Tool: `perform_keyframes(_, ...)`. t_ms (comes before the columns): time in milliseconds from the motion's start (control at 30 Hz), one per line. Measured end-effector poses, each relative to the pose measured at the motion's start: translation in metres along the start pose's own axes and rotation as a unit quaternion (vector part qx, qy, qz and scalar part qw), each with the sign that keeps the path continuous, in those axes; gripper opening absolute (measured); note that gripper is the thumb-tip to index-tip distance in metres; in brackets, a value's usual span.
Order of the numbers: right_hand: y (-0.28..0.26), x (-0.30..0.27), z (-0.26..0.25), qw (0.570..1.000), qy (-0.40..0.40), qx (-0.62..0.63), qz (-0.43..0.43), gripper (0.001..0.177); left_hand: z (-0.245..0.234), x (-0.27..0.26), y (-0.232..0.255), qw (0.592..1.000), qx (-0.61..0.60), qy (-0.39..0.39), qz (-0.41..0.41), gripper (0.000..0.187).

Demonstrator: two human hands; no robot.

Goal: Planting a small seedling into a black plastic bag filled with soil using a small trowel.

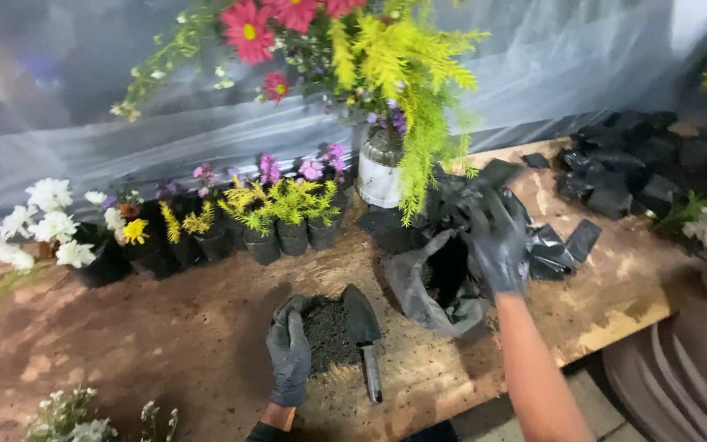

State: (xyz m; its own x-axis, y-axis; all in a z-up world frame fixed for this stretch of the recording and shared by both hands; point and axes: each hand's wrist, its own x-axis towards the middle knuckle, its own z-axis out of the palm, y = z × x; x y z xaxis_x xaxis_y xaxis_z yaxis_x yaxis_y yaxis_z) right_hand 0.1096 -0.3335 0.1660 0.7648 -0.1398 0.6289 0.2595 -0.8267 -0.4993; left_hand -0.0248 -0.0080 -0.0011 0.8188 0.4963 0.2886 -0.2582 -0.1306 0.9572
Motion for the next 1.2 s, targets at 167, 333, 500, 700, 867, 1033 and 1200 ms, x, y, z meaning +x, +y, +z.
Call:
perform_keyframes(167,-0.026,-0.119,0.006,0.930,0.223,-0.073,-0.282,0.052,-0.007,-0.002,0.022,0.985,0.052,0.041,0.159,0.037)
perform_keyframes(333,-0.095,-0.174,0.050,0.939,0.045,0.209,-0.270,0.026,-0.018,-0.001,0.001,0.952,0.145,0.018,0.268,0.051)
perform_keyframes(500,-0.086,-0.210,0.120,0.927,-0.031,0.239,-0.288,0.028,-0.025,0.007,0.028,0.958,0.135,-0.030,0.251,0.068)
perform_keyframes(700,-0.083,-0.203,0.136,0.891,-0.144,0.334,-0.273,0.036,-0.023,0.018,-0.039,0.948,0.221,-0.004,0.227,0.030)
perform_keyframes(867,-0.056,-0.207,0.149,0.902,-0.104,0.418,0.007,0.021,-0.025,0.020,-0.056,0.937,0.286,0.024,0.199,0.039)
perform_keyframes(1033,-0.119,-0.152,0.114,0.768,-0.212,0.528,0.294,0.018,-0.014,0.023,0.002,0.937,0.257,0.093,0.215,0.033)
perform_keyframes(1200,-0.127,-0.159,0.120,0.746,-0.244,0.540,0.304,0.028,-0.023,0.024,-0.015,0.917,0.288,0.071,0.265,0.044)
